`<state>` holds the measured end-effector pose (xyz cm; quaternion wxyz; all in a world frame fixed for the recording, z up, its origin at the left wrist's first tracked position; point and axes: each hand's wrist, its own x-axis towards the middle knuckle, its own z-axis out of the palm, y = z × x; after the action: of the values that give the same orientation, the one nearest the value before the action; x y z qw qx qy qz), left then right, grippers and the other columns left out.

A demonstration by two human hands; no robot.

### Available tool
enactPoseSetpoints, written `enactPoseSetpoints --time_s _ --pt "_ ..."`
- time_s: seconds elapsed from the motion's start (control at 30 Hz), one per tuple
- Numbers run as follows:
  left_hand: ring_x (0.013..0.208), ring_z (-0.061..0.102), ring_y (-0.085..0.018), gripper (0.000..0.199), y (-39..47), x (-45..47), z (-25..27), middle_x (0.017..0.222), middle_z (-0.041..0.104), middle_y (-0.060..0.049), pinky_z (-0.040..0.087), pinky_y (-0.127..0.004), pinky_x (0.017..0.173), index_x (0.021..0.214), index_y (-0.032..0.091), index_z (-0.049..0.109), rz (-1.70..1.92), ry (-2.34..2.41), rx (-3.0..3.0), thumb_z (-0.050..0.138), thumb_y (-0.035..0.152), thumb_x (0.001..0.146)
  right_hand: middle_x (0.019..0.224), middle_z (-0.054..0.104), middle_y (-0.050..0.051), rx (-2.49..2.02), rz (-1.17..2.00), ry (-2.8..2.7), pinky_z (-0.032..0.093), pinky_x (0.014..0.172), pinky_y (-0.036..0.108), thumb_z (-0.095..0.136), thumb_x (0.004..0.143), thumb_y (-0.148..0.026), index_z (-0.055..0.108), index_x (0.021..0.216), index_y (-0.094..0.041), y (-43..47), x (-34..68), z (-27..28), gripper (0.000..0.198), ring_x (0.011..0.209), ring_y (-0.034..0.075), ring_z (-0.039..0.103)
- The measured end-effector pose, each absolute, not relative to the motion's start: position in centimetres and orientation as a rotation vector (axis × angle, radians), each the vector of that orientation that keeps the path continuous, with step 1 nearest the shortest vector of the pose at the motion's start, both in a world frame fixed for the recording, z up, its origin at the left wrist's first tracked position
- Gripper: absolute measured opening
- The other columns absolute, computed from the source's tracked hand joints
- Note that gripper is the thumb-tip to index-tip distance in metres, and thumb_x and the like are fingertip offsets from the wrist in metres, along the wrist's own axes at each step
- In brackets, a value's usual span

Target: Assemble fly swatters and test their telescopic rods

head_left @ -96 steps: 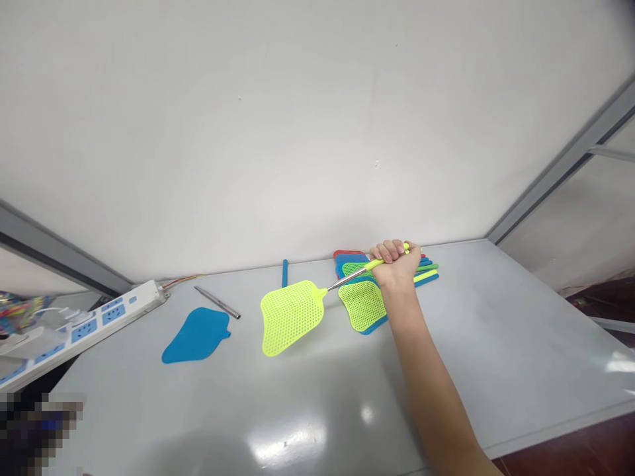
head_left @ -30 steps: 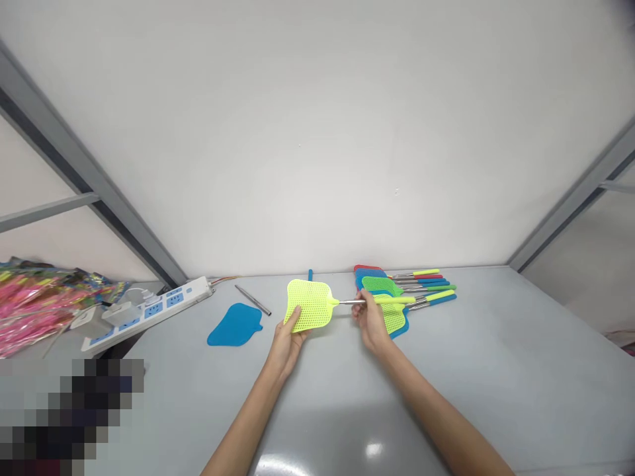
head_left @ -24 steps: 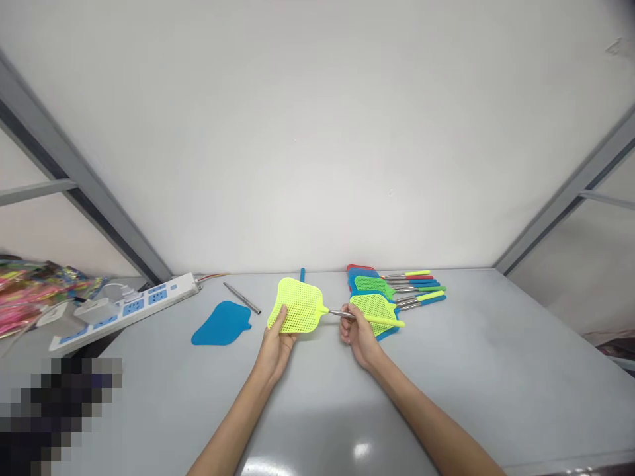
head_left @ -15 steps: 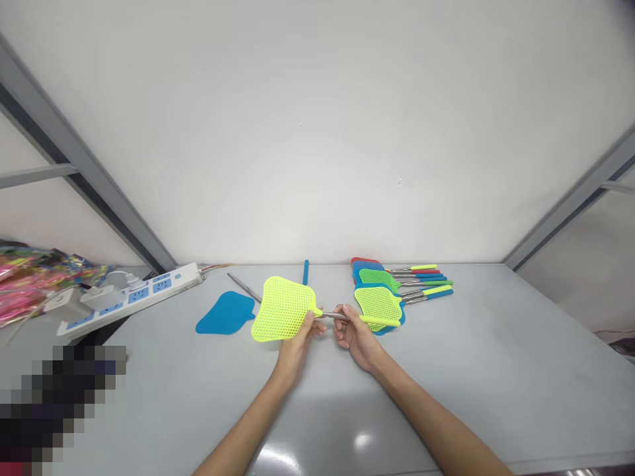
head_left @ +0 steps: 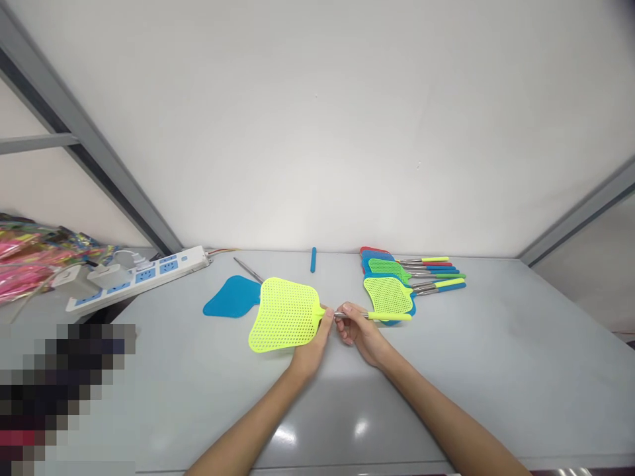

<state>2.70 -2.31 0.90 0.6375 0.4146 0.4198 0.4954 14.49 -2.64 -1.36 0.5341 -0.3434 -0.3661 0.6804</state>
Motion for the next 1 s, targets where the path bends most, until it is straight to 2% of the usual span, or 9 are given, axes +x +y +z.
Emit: enactPoseSetpoints --time_s 0.13,0.27,0.37,0.53,0.73,0.87,1.0 --pt "0.042 0.033 -0.009 0.034 -2.5 3.0 0.3 0.047 0.041 0.005 0.032 -0.023 0.051 0.047 0.019 0.042 1.072 0.905 1.016 0.052 0.041 0.070 0.055 0.044 -0.001 -0.802 1.654 -0.916 0.020 0.038 0.019 0.045 0.076 -0.037 0.050 0.060 -0.015 -3.0 14.1 -1.4 0.027 0.043 0.006 0.036" --pt "0.050 0.042 -0.009 0.035 -2.7 3.1 -1.0 0.050 0.041 0.005 0.037 -0.022 0.056 0.050 0.019 0.036 1.016 0.882 0.961 0.049 0.044 0.071 0.051 0.044 -0.002 -0.836 1.661 -0.973 0.020 0.038 0.020 0.049 0.074 -0.035 0.049 0.058 -0.015 -3.1 13.9 -1.4 0.026 0.041 0.006 0.034" --pt "0.050 0.043 -0.009 0.038 -2.7 3.3 -1.6 0.047 0.038 0.006 0.038 -0.021 0.055 0.049 0.018 0.034 1.007 0.888 0.929 0.047 0.047 0.071 0.047 0.043 -0.003 -0.857 1.687 -0.965 0.021 0.039 0.020 0.050 0.073 -0.034 0.047 0.053 -0.015 -3.1 13.8 -1.5 0.027 0.039 0.006 0.034" --pt "0.051 0.048 -0.012 0.041 -2.6 3.7 -2.3 0.046 0.045 0.002 0.039 -0.023 0.056 0.049 0.017 0.043 0.989 0.892 1.001 0.039 0.048 0.076 0.039 0.039 -0.004 -0.859 1.688 -0.915 0.022 0.040 0.021 0.045 0.073 -0.030 0.044 0.048 -0.016 -2.8 13.7 -1.9 0.029 0.037 0.006 0.032" --pt "0.059 0.050 -0.013 0.029 -2.8 3.8 -2.7 0.055 0.052 0.000 0.038 -0.023 0.059 0.055 0.018 0.050 1.103 0.966 1.055 0.051 0.042 0.071 0.036 0.035 -0.005 -0.854 1.702 -0.883 0.017 0.039 0.021 0.045 0.072 -0.027 0.041 0.045 -0.016 -2.5 13.8 -2.3 0.029 0.035 0.005 0.026" --pt "0.047 0.041 -0.010 0.034 -2.5 3.9 -2.2 0.047 0.043 0.004 0.034 -0.022 0.051 0.051 0.018 0.045 1.077 0.954 1.083 0.049 0.045 0.072 0.036 0.027 -0.007 -0.866 1.694 -0.864 0.013 0.038 0.020 0.047 0.071 -0.028 0.038 0.043 -0.016 -2.3 13.9 -2.4 0.031 0.035 0.004 0.019" --pt "0.042 0.031 -0.008 0.043 -1.7 3.9 -2.2 0.043 0.033 0.005 0.030 -0.022 0.046 0.045 0.019 0.036 1.041 0.958 1.127 0.040 0.048 0.076 0.038 0.028 -0.007 -0.887 1.703 -0.848 0.010 0.036 0.020 0.048 0.071 -0.029 0.036 0.044 -0.016 -1.6 13.9 -2.6 0.032 0.034 0.003 0.019"
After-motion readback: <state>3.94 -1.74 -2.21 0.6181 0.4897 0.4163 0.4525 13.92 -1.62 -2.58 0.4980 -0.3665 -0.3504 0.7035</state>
